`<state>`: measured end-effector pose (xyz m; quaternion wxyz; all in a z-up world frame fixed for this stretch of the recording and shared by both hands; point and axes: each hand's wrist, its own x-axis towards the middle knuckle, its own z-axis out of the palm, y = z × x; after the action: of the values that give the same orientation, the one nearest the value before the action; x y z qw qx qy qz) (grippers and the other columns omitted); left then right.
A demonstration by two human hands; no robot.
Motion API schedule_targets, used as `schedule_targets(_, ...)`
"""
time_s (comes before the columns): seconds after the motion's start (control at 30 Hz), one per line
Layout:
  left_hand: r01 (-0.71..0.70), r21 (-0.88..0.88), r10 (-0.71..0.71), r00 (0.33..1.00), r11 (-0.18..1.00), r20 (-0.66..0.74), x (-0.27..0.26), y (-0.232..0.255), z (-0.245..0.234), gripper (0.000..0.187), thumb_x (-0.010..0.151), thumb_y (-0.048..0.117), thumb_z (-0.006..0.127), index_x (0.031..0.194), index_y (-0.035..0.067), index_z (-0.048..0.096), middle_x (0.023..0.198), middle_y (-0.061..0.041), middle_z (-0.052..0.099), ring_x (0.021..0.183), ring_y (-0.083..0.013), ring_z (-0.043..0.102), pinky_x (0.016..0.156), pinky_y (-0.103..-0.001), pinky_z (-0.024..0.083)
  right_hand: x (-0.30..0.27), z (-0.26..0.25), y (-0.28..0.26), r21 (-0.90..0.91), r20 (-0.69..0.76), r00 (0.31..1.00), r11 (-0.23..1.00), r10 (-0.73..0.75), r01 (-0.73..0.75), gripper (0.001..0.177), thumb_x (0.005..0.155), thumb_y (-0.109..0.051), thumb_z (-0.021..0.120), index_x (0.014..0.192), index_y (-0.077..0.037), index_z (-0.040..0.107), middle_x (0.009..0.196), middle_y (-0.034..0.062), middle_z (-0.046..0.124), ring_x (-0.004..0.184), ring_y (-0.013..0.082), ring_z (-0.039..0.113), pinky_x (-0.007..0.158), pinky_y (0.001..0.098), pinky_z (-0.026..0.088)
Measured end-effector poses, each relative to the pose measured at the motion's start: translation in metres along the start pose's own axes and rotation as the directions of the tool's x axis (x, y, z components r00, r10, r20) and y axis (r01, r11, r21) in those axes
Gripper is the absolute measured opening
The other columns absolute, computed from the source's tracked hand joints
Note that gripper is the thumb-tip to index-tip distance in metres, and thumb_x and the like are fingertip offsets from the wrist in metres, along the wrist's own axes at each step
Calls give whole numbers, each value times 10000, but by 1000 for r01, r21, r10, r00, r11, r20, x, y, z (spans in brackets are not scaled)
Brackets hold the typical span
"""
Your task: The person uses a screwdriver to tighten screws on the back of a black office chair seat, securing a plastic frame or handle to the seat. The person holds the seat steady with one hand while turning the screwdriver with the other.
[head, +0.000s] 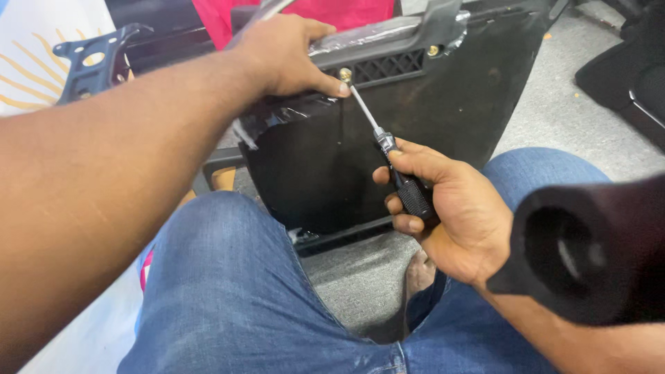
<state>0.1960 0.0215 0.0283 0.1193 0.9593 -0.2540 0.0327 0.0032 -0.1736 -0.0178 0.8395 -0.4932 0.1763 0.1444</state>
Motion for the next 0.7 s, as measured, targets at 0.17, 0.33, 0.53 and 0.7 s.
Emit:
schedule_targets(0.17,87,44,-86,996,995,-19,9,45,13,932,606,596,882,1411,242,573,1303,-94,665,1197,-311,626,1011,-451,471,-4,7,-2,75,-39,999,996,-37,40,233,957,-212,584,1170,-134,640,799,17,616,576,108,519,405,222,373)
schedule_targets(0.33,67,0,-67,995,998,-74,0,35,12,942,586,588,896,1408,237,598,1311,-90,666,1193,-304,632,1010,-432,477,-7,-6,-3,112,-76,997,993,33,-25,156,970,-267,589,1028,-124,610,783,34,625,567,112,511,394,216,347)
schedule_targets(0.53,177,-31,-178,983,984,-39,-20,15,9,977,566,598,893,1431,272,576,1287,-91,681,1187,-291,640,1004,-419,485,-8,8,1,12,-40,997,998,58,-58,237,950,-254,593,1154,-150,657,778,14,615,566,103,505,391,214,330)
schedule_targets(0.7,180,-40,-182,982,983,-43,-32,12,6,946,599,619,869,1436,285,581,1287,-92,692,1196,-289,646,1027,-415,483,-9,26,6,-89,-95,995,995,29,-38,375,919,-224,584,1280,-162,663,754,17,607,553,117,492,391,235,321)
